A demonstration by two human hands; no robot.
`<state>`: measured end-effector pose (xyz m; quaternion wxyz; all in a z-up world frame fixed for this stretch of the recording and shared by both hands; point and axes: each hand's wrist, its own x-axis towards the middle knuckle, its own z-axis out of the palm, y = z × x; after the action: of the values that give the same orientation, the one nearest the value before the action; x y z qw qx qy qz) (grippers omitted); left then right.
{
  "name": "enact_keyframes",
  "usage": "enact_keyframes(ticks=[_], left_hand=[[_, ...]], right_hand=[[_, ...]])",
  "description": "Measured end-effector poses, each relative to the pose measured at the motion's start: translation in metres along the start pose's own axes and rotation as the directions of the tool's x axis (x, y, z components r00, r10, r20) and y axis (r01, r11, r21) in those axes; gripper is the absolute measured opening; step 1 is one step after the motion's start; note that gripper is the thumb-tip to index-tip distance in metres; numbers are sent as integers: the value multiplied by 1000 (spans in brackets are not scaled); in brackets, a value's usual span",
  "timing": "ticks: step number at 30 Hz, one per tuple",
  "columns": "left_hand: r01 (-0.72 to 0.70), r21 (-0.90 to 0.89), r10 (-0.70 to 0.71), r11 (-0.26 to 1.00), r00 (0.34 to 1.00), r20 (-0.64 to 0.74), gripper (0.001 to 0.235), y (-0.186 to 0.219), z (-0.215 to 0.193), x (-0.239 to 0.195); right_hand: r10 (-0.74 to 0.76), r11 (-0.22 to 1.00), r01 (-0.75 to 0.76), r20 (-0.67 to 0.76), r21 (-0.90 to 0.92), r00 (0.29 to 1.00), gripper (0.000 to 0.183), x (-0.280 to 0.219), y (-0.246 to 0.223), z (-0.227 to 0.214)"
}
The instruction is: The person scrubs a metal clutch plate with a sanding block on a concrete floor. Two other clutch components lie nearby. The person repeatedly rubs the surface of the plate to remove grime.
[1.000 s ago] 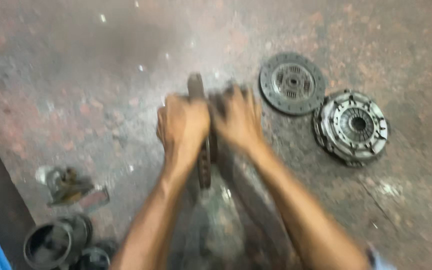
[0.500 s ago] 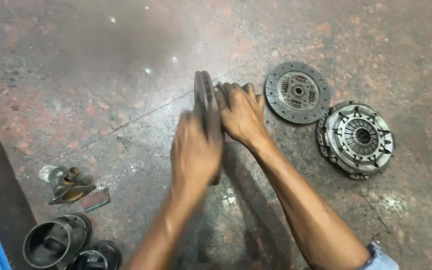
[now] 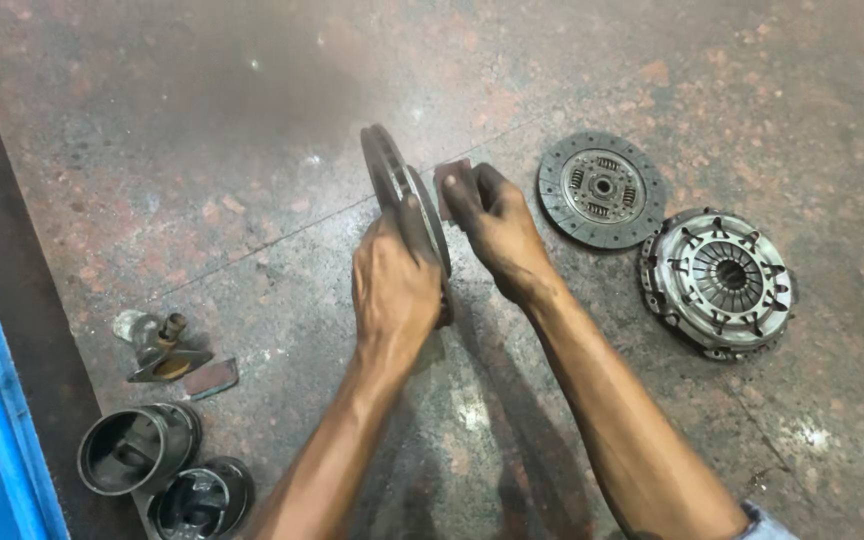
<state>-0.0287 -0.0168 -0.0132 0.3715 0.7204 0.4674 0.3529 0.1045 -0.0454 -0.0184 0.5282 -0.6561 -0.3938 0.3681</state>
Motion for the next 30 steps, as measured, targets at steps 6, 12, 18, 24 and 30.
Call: enact_keyframes(ticks=[6,12,18,24,30], left_hand=[[26,102,-23,994,999,-35,44,14,-15,-11],[146,215,-126,966,987,-103,50,24,-16,-19],[84,234,-65,969,994,-85,51,23,-19,-9],[214,160,-228,964,971,73,67,20,-16,12],[106,156,-123,982,987,107,63,3,-11,15]], right_hand=[[-77,964,43,-122,-262,990,35,-22,10,16],[-57,943,35,-56,-330,997,34,-1,13,8],[24,916,61,207,-396,978,27,51,10,-6],[-408,711,184,-187,-678,894,23,-51,48,40],[-265,759,106,-157,-643,951,36,18,40,26]])
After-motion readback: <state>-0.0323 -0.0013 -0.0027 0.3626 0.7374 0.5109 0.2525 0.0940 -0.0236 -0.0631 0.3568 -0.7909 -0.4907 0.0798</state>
